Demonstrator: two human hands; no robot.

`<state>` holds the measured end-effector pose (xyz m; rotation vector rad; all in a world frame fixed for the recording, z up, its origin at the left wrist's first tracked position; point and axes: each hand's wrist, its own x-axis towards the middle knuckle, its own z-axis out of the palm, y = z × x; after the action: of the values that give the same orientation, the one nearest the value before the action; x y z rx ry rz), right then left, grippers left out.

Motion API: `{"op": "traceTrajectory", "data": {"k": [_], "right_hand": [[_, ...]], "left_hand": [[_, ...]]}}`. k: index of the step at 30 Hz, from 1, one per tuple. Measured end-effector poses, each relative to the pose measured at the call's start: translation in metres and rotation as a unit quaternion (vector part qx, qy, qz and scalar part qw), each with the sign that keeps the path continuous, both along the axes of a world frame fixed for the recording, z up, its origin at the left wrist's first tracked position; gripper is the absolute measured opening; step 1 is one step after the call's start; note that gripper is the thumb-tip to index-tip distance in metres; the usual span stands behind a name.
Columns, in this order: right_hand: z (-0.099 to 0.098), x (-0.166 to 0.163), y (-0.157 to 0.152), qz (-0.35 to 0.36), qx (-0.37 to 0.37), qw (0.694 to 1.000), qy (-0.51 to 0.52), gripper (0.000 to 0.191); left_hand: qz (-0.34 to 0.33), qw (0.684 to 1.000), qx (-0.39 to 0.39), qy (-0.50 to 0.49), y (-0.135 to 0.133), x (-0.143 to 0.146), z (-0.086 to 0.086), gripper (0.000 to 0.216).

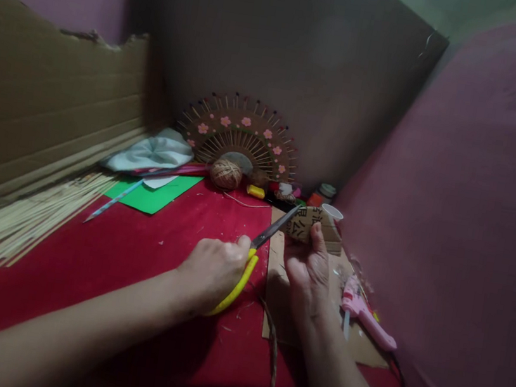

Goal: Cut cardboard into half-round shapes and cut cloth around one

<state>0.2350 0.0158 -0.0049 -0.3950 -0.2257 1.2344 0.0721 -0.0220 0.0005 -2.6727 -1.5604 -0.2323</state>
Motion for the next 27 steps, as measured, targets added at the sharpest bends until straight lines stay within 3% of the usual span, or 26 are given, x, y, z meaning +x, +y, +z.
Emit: {"op": "traceTrajectory", "data": {"k": [3,10,14,20,24,27], "right_hand": [[0.0,0.0,-0.001,0.019,0.018,1.0,-0.011,0.02],[-0.001,0.003,-0.002,0.046,0.026,0.999,0.005,0.023],[-0.002,0.005,-0.003,0.069,0.047,0.997,-0.005,0.022],[-0.003,0.009,-0.007,0.109,0.044,0.993,-0.01,0.011],[-0.005,0.012,-0.01,0.138,0.055,0.989,-0.016,0.005],[-0.008,0.015,-0.011,0.143,0.073,0.986,-0.035,0.014]], "left_hand": [[0.006,1.0,-0.011,-0.02,0.005,-0.004,0.002,0.02],[-0.006,0.982,-0.054,-0.179,0.014,-0.006,0.001,0.024],[-0.022,0.985,-0.042,-0.168,0.01,-0.003,-0.001,0.021],[0.039,0.983,-0.067,-0.168,0.006,-0.004,0.009,0.029],[0.038,0.982,-0.079,-0.165,0.008,-0.004,0.01,0.03],[0.027,0.982,-0.081,-0.17,0.01,-0.003,0.006,0.03]]}}
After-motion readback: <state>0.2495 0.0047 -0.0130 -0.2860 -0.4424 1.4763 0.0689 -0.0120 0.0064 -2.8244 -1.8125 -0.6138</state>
